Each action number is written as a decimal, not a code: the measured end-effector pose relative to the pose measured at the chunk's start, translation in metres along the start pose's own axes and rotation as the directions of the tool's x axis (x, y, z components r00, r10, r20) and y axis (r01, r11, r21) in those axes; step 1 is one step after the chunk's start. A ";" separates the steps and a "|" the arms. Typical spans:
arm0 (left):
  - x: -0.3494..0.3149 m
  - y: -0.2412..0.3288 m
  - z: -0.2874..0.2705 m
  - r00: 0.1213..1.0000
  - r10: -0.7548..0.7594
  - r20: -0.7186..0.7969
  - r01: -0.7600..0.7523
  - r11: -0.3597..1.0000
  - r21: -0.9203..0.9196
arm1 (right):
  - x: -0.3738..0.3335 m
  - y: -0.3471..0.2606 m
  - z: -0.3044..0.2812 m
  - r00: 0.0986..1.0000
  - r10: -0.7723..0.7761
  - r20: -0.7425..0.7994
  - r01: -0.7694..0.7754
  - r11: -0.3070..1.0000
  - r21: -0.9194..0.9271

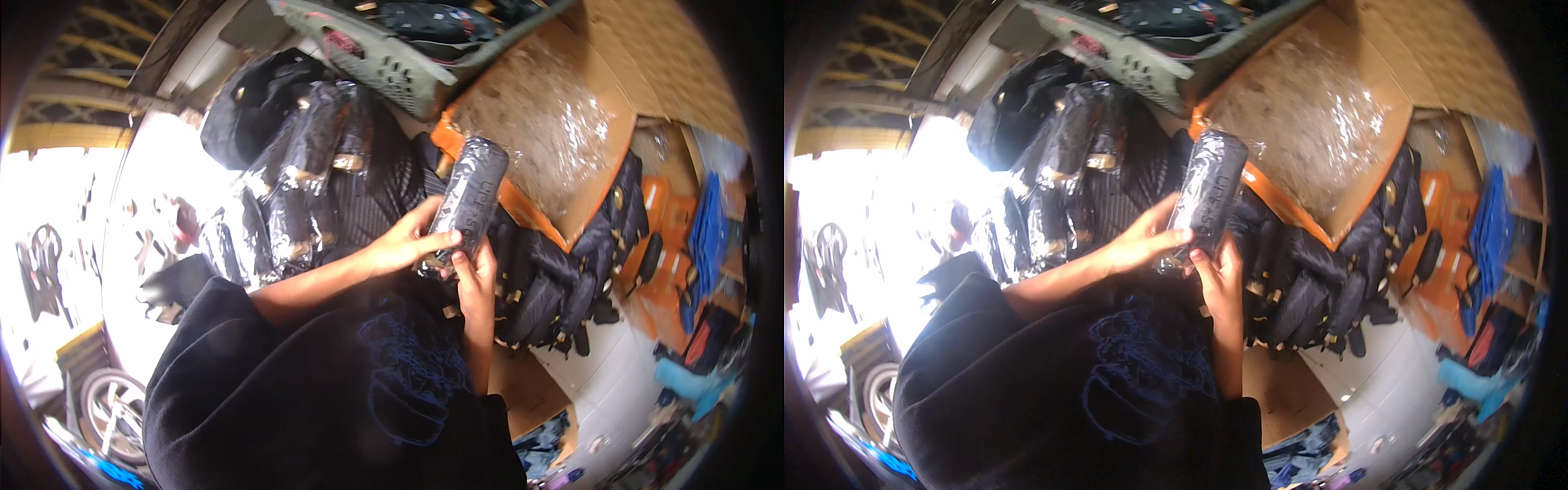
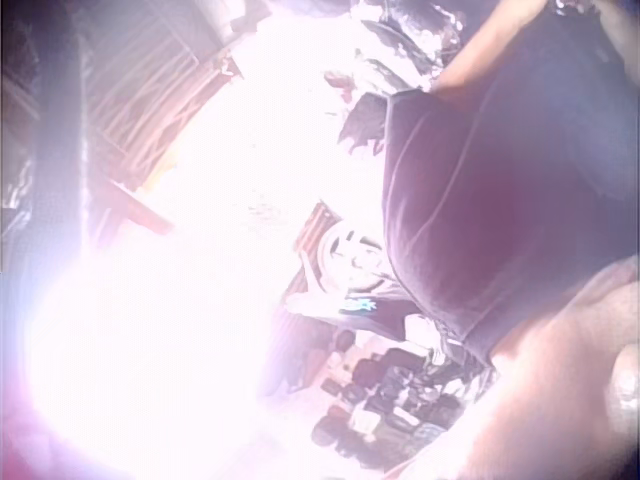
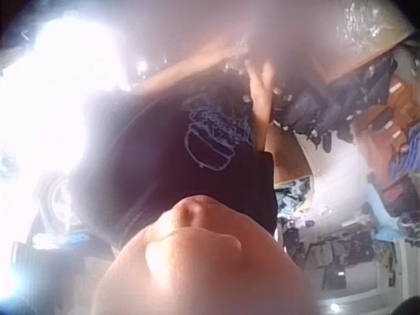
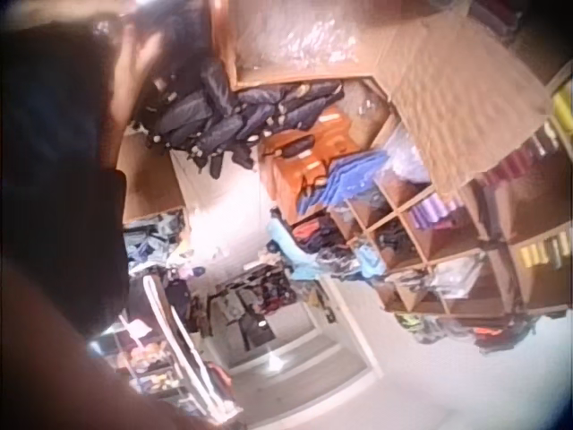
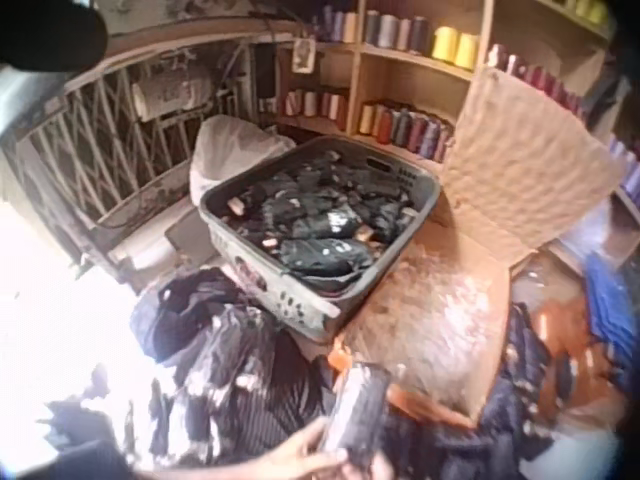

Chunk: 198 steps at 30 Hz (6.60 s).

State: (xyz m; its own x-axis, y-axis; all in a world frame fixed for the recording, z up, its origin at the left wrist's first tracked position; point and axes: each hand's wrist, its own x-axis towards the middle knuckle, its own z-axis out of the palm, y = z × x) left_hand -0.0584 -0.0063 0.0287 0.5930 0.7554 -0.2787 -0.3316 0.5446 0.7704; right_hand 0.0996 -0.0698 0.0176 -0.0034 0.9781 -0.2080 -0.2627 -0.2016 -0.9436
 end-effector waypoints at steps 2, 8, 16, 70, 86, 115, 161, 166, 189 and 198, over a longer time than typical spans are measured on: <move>-0.011 0.013 -0.018 0.978 0.134 -0.160 -0.120 0.988 0.096 | 0.010 0.004 0.016 0.992 0.080 0.102 -0.076 0.996 -0.035; -0.084 0.063 -0.070 0.810 0.175 -0.560 0.153 0.859 0.489 | 0.041 0.010 0.067 0.865 0.252 0.434 -0.047 0.902 -0.429; -0.164 0.068 -0.157 0.617 0.204 -0.760 0.665 0.382 0.642 | 0.053 0.022 0.083 0.837 0.257 0.483 0.027 0.862 -0.506; 0.090 -0.026 0.048 0.947 -0.320 0.023 0.315 0.912 -0.262 | -0.029 0.001 -0.042 0.992 0.083 -0.097 -0.044 0.934 0.354; 0.052 -0.026 0.046 0.998 -0.057 -0.027 0.063 0.907 0.416 | -0.034 0.016 -0.021 0.947 0.013 -0.322 0.147 0.873 0.465; 0.026 -0.068 -0.009 0.885 0.115 0.452 -0.462 0.089 0.882 | -0.040 0.066 -0.009 0.724 0.419 -0.547 -0.218 0.893 0.395; 0.043 -0.038 -0.032 0.781 0.086 0.618 -0.622 0.180 0.762 | -0.020 0.064 -0.011 0.756 0.283 -0.591 -0.257 0.958 0.130; 0.039 -0.041 -0.024 0.886 0.077 0.457 -0.463 0.201 0.863 | -0.019 0.068 -0.010 0.768 0.250 -0.590 -0.217 0.968 0.128; 0.057 -0.041 -0.016 0.740 0.207 0.640 -0.638 -0.084 0.765 | -0.014 0.071 -0.011 0.798 -0.087 -0.597 -0.220 0.879 -0.423; 0.057 -0.036 -0.006 0.844 0.099 0.527 -0.536 0.130 0.834 | -0.018 0.057 -0.014 0.832 -0.172 -0.527 -0.213 0.779 -0.590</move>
State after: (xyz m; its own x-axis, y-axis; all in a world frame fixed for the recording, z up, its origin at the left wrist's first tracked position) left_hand -0.0171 0.0192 -0.0187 0.8542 0.4999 0.1431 0.2513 -0.6379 0.7280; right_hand 0.0978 -0.0995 -0.0361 0.5507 0.8218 -0.1464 0.3659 -0.3953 -0.8426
